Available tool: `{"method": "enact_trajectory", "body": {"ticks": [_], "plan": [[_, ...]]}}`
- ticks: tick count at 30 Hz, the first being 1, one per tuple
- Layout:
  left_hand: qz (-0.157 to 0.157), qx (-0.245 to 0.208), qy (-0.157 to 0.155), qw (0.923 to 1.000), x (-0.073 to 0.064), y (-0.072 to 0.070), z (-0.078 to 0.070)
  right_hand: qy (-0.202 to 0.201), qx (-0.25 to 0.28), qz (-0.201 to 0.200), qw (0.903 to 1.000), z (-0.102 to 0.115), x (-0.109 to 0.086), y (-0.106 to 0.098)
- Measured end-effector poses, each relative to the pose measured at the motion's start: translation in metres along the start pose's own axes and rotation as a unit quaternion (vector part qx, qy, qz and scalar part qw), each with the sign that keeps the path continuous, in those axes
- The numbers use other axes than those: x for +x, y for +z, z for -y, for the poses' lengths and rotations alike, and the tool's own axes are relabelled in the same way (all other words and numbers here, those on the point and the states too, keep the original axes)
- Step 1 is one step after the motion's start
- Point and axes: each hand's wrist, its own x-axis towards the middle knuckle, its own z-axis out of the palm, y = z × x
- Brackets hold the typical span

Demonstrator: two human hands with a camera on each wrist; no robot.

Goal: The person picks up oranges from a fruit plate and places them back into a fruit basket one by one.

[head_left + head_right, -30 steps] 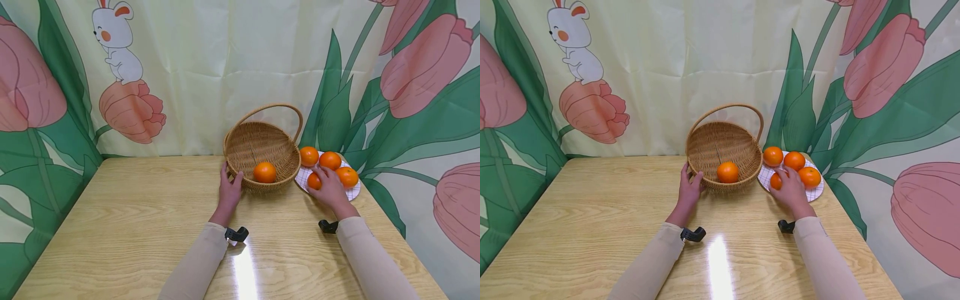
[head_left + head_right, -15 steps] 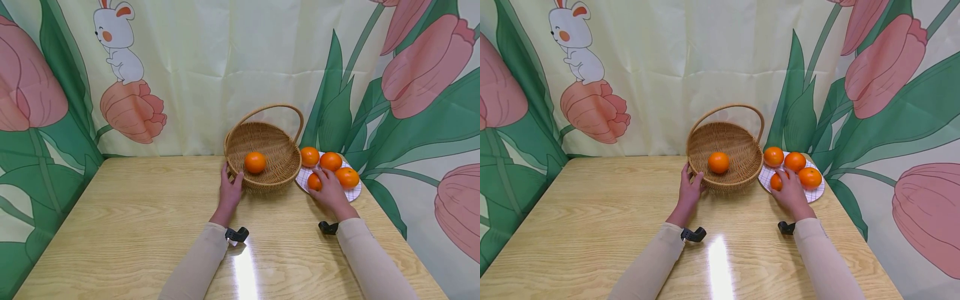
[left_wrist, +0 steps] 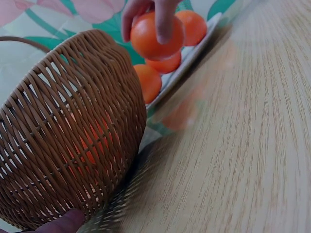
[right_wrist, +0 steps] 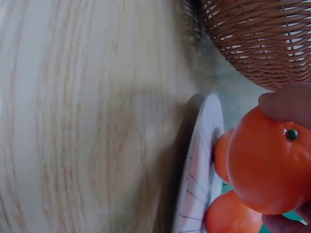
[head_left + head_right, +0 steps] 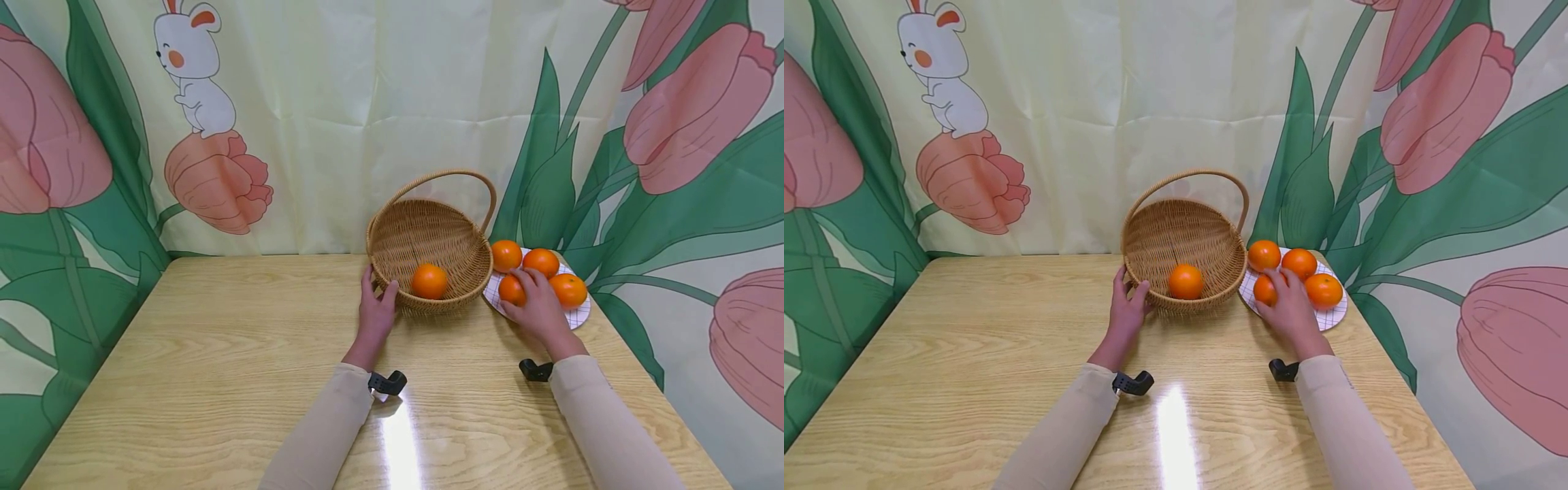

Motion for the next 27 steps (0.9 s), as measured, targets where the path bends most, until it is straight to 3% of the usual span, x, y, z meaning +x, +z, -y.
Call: {"method": "enact_trajectory", "body": {"ticks": [7, 27], "plan": [[-0.014, 0.015, 0.007, 0.9998, 0.004, 0.001, 0.009, -0.004, -0.003, -0.023, 0.9997, 0.008, 0.002, -0.006], [-0.028, 0.024, 0.013, 0.9992, 0.004, 0.002, 0.012, -0.021, 0.007, -0.067, 0.9975, 0.032, 0.007, -0.026]]}}
